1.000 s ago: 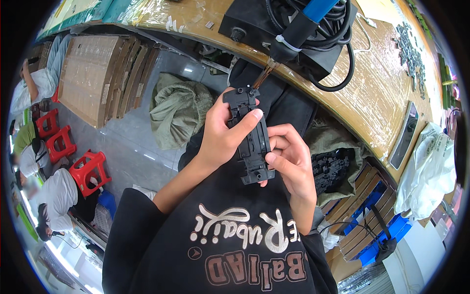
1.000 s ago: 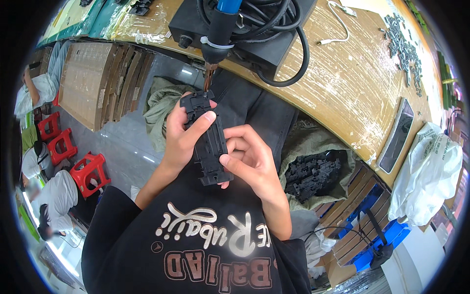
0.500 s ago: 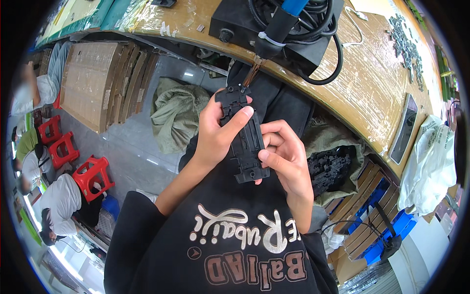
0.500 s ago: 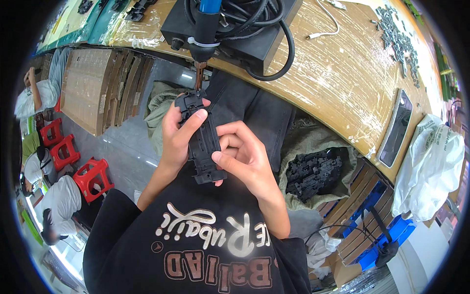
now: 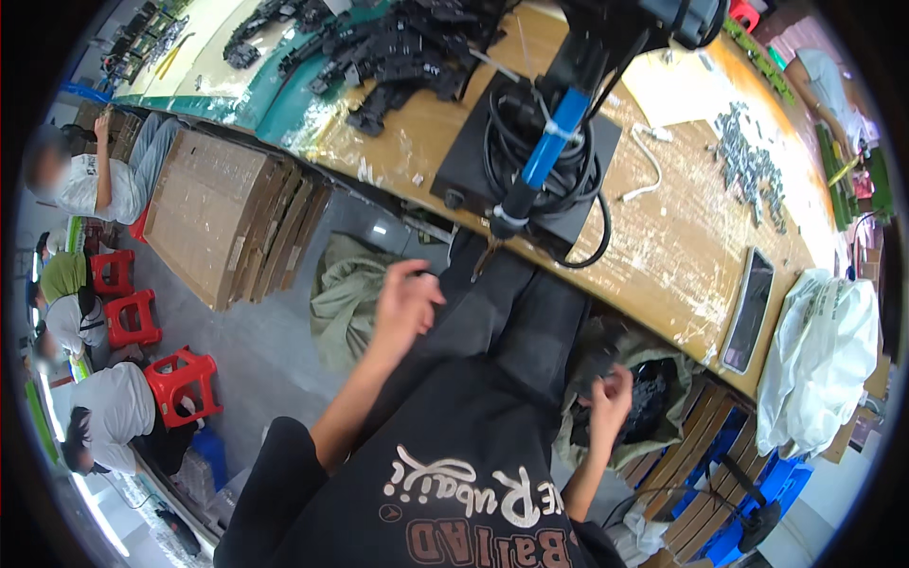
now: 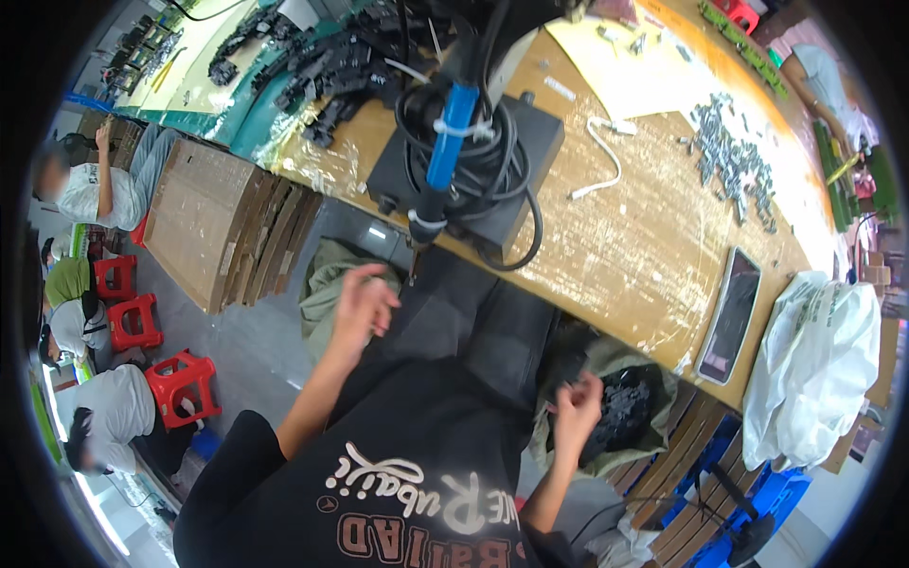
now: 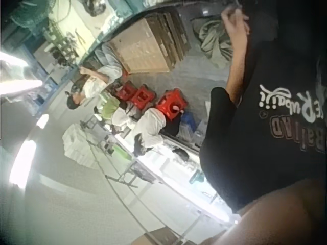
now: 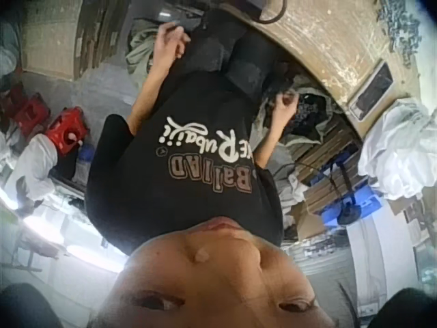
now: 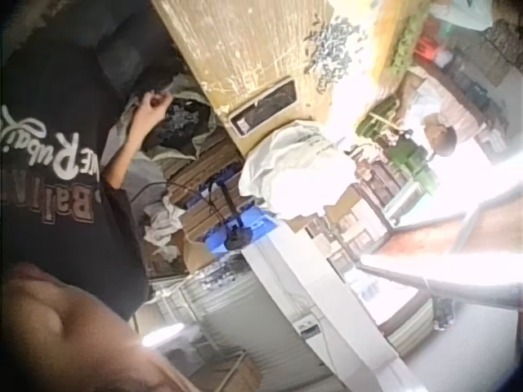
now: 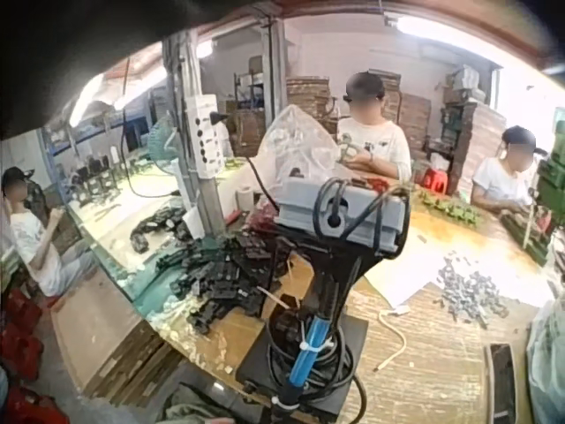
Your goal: The recorder is assembling small plastic parts for a toy or electronic device, inserting metal pins or screws into the plastic housing.
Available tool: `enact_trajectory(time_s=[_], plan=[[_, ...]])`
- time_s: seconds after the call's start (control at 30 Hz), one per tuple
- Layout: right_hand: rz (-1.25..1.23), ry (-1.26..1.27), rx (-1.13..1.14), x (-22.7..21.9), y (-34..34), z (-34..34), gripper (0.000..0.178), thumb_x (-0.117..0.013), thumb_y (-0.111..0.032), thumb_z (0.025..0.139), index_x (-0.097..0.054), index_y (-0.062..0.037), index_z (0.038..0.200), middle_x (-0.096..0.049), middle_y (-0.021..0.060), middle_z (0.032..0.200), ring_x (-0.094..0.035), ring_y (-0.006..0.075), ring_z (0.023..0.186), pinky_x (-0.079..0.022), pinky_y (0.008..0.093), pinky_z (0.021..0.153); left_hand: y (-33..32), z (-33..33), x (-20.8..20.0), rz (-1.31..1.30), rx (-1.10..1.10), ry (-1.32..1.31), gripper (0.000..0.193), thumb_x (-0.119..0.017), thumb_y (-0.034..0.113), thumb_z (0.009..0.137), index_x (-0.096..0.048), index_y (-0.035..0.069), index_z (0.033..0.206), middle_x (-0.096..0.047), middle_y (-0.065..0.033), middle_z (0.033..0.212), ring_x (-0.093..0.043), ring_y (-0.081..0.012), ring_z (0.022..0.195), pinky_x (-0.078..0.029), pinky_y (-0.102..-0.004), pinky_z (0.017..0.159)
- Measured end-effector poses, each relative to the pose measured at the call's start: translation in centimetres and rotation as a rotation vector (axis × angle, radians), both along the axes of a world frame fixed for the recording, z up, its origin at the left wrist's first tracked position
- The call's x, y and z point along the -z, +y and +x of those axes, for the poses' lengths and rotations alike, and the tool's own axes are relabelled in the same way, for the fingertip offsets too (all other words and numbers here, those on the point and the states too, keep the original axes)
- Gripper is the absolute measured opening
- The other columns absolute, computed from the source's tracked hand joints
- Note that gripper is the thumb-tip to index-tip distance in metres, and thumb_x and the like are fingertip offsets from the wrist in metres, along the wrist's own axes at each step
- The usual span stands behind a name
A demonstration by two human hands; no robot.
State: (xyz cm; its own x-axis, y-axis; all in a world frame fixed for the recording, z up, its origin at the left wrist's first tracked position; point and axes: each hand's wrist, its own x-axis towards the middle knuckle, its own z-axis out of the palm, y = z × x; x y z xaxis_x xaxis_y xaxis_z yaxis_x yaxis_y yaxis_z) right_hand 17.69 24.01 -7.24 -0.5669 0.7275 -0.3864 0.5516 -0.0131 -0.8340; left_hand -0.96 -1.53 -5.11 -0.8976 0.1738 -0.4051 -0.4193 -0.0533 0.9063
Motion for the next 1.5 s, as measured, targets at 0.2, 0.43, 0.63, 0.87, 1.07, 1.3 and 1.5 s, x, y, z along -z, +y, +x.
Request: enact_trajectory(time_s=[0.2, 0.43, 0.63, 0.87, 1.07, 1.3, 1.5], plan=[[0.32, -0.292, 0.39, 8.8, 8.1, 13.2, 0.035, -0.055, -0.007, 0.078, -0.042, -0.0074, 0.111, -0.052, 0.0107, 0.075, -0.052, 0.0178, 0.054, -0.045, 0.0274, 0.035, -3.1, -7.9, -5.4, -0.129, -0.316, 0.501, 0.023, -0.051, 0.013, 0.085, -0.043, 0.005, 0.105, -0.053, -0.0019, 0.071, -0.041, -0.0031, 0.049, -0.031, -0.0154, 0.042], [0.774, -0.569, 0.456, 9.7, 9.7, 15.1, 0.047, -0.062, -0.005, 0.073, -0.04, 0.0007, 0.115, -0.044, 0.0221, 0.111, -0.047, 0.0381, 0.096, -0.037, 0.0421, 0.085, -4.8, -17.8, -7.9, -0.553, -0.427, 0.93, 0.032, -0.058, 0.011, 0.08, -0.044, 0.003, 0.107, -0.054, -0.0037, 0.085, -0.049, -0.0108, 0.072, -0.041, -0.0225, 0.063], [0.948, 0.253, 0.68, -5.2, 8.6, 3.5, 0.036, -0.052, -0.004, 0.083, -0.041, 0.0019, 0.116, -0.05, 0.0128, 0.102, -0.048, 0.0183, 0.089, -0.041, 0.0265, 0.078, -7.4, -27.8, -7.9, -1.087, -0.394, 1.254, 0.04, -0.059, 0.023, 0.078, -0.047, 0.005, 0.111, -0.047, -0.0142, 0.112, -0.042, -0.0309, 0.105, -0.032, -0.0392, 0.09], [0.866, 0.896, 0.391, -15.5, 8.3, -9.7, 0.033, -0.048, 0.004, 0.081, -0.039, 0.0032, 0.114, -0.05, 0.0103, 0.096, -0.05, 0.0147, 0.081, -0.044, 0.0264, 0.075, -9.1, -31.4, -4.6, -1.311, -0.106, 1.06, 0.038, -0.054, 0.03, 0.08, -0.051, 0.007, 0.11, -0.052, -0.0114, 0.111, -0.046, -0.0285, 0.104, -0.031, -0.0386, 0.092], [0.844, 0.607, -0.025, -17.2, 13.3, -21.3, 0.027, -0.056, 0.0, 0.075, -0.05, 0.0003, 0.102, -0.055, 0.0104, 0.096, -0.053, 0.0163, 0.072, -0.045, 0.0276, 0.067, -7.6, -29.2, -6.5, -1.243, -0.181, 1.268, 0.023, -0.052, 0.017, 0.083, -0.056, 0.002, 0.099, -0.058, -0.013, 0.093, -0.053, -0.0276, 0.09, -0.04, -0.0348, 0.081], [0.942, 0.198, -0.318, -10.6, 17.8, -27.2, 0.026, -0.059, -0.006, 0.071, -0.055, 0.0002, 0.097, -0.054, 0.0146, 0.093, -0.054, 0.0273, 0.084, -0.043, 0.0344, 0.075, -7.8, -29.2, -6.4, -0.872, -0.518, 1.117, 0.026, -0.055, 0.021, 0.084, -0.057, -0.004, 0.094, -0.06, -0.0138, 0.084, -0.057, -0.0243, 0.071, -0.044, -0.0306, 0.064], [1.253, 0.176, -0.392, -10.2, 16.1, -27.6, 0.011, -0.057, -0.007, 0.07, -0.062, -0.0055, 0.08, -0.057, 0.0098, 0.084, -0.052, 0.0276, 0.08, -0.043, 0.0353, 0.072, -7.5, -28.3, -6.9, -0.957, -0.54, 1.241, 0.02, -0.053, 0.011, 0.083, -0.054, -0.001, 0.099, -0.057, -0.013, 0.088, -0.056, -0.0242, 0.075, -0.044, -0.0308, 0.068]])
